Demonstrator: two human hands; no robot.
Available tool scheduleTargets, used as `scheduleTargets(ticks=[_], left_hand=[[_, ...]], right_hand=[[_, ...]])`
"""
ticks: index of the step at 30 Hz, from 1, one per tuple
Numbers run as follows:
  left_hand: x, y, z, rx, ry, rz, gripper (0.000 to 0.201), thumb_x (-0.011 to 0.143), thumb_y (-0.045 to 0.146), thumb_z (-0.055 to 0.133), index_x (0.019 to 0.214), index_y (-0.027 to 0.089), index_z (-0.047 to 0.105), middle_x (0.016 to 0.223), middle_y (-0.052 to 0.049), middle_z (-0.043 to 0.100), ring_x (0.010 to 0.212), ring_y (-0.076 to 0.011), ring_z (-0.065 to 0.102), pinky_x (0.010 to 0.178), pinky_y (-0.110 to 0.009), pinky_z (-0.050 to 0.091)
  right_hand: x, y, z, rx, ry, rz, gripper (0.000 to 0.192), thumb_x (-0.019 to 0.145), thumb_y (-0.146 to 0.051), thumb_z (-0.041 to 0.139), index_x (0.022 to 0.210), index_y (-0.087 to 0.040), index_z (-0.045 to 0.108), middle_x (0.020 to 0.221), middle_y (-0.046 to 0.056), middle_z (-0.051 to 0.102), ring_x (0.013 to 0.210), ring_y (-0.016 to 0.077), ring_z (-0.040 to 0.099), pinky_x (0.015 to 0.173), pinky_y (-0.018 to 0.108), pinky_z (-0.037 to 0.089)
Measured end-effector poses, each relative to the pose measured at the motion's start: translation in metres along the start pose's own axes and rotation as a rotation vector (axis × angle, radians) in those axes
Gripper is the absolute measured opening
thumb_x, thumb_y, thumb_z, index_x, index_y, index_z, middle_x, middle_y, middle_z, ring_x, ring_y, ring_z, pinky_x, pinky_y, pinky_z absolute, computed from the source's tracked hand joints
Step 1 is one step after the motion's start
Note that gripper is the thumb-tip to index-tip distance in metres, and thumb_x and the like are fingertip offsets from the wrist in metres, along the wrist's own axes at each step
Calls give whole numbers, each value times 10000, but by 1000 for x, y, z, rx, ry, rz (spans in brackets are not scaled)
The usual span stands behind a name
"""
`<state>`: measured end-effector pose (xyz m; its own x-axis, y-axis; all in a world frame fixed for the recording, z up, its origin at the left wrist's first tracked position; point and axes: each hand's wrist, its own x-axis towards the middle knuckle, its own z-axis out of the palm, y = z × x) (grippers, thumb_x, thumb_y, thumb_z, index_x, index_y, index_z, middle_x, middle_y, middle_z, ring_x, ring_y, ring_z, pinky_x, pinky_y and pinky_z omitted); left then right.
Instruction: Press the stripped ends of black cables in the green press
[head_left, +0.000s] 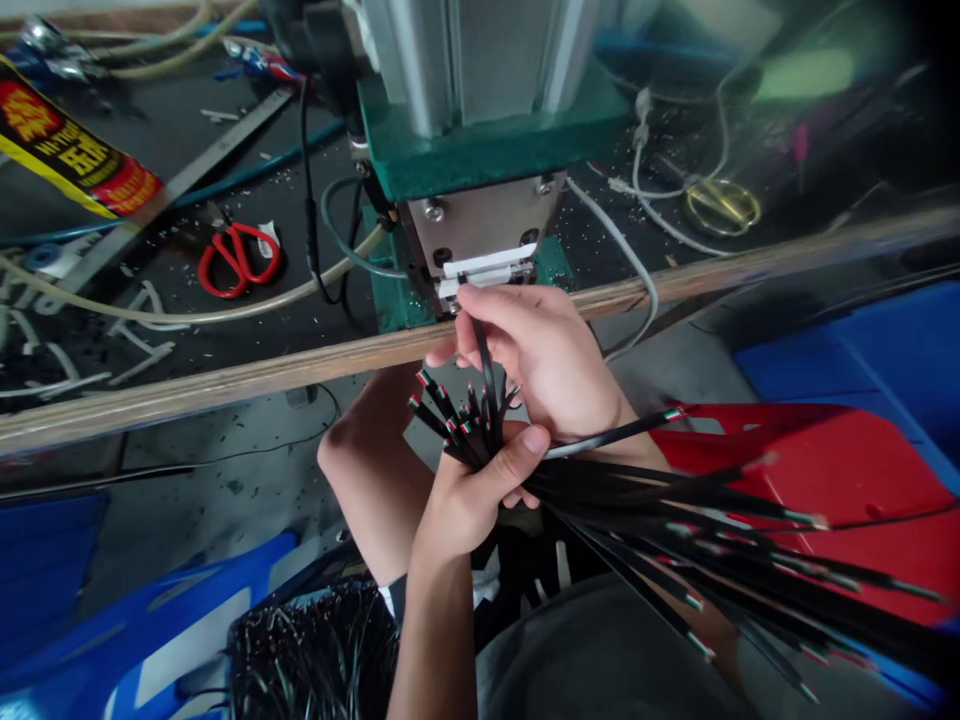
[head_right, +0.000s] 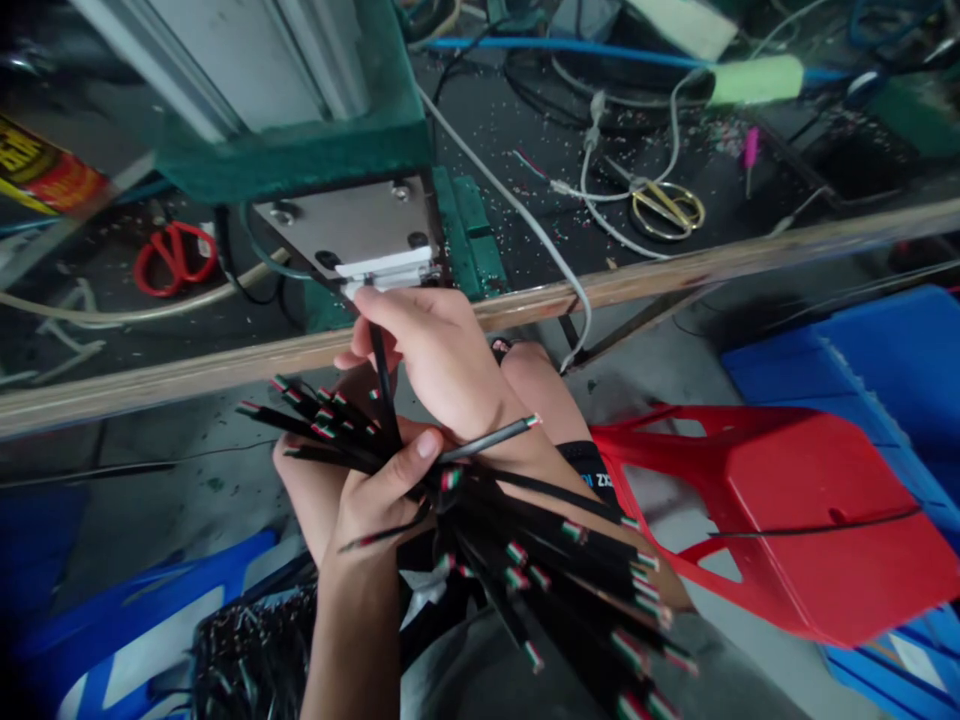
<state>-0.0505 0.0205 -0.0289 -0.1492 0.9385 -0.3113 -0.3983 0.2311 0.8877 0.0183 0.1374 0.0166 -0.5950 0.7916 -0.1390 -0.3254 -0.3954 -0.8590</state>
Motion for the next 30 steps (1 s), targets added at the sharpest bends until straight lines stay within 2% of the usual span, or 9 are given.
scheduleTargets(ticks=[4, 9, 12, 16, 18, 21, 24, 27, 30], left_hand=[[1, 2, 2, 70, 87, 114, 368, 819, 539, 943, 712, 226, 782, 546, -17, 660, 486, -218, 654, 403, -314, 510], [0, 1, 1, 63, 54, 129, 403, 865, 579, 902, 706, 228, 783, 511, -7, 630, 425, -203, 609, 370, -322, 507], [-1, -2, -1, 59, 70, 147, 397, 869, 567, 907, 701, 235, 769, 508, 2, 617, 428, -197, 603, 374, -322, 518], [-2, -7, -2, 35, 166, 231, 319, 818, 441, 976, 716, 238, 753, 539, 9, 627, 474, -209, 649, 370, -304, 508], [-1, -10, -2, 6, 170, 241, 312, 818, 417, 981, 718, 239, 745, 533, 13, 622, 474, -207, 650, 363, -296, 492], [0, -13, -1, -26, 128, 231, 349, 854, 450, 954, 695, 238, 726, 498, 16, 603, 419, -185, 593, 337, -290, 440], [-1, -14, 0, -13, 107, 242, 356, 894, 445, 922, 686, 230, 730, 493, 16, 621, 367, -154, 530, 317, -280, 386], [-2, -10, 0, 8, 116, 277, 333, 916, 396, 911, 684, 227, 742, 510, 17, 656, 346, -134, 513, 315, -273, 379], [-2, -6, -1, 30, 159, 278, 306, 871, 394, 949, 697, 229, 759, 542, 7, 680, 365, -137, 536, 326, -277, 410]], right_hand=[[1, -1, 2, -5, 18, 11, 439, 1010, -310, 747, 600, -188, 647, 606, -29, 550, 658, 138, 707, 665, 247, 522], [3, -3, 4, -5, 29, 25, 480, 1061, -269, 668, 591, -177, 633, 569, -21, 518, 725, 163, 759, 692, 250, 519], [2, -5, 5, 16, 30, 44, 441, 1030, -277, 707, 608, -174, 630, 567, -22, 536, 751, 175, 778, 661, 248, 501], [0, -5, 6, 17, 40, 36, 400, 970, -293, 766, 619, -171, 620, 585, -27, 541, 689, 160, 744, 587, 251, 470], [0, -5, 5, 18, 47, 29, 390, 951, -317, 780, 624, -170, 626, 595, -27, 553, 647, 154, 725, 558, 254, 459], [0, -4, 6, 15, 52, 34, 386, 928, -335, 798, 620, -171, 631, 591, -29, 562, 670, 160, 738, 607, 245, 504], [0, -4, 7, 8, 56, 30, 407, 968, -314, 741, 603, -176, 624, 574, -28, 547, 742, 175, 774, 688, 235, 548], [0, -5, 7, 13, 50, 23, 439, 1006, -308, 689, 590, -183, 622, 568, -25, 538, 755, 181, 780, 684, 239, 551], [1, -6, 6, -15, 48, 25, 449, 1018, -296, 703, 590, -182, 628, 580, -22, 545, 742, 176, 759, 684, 252, 544]])
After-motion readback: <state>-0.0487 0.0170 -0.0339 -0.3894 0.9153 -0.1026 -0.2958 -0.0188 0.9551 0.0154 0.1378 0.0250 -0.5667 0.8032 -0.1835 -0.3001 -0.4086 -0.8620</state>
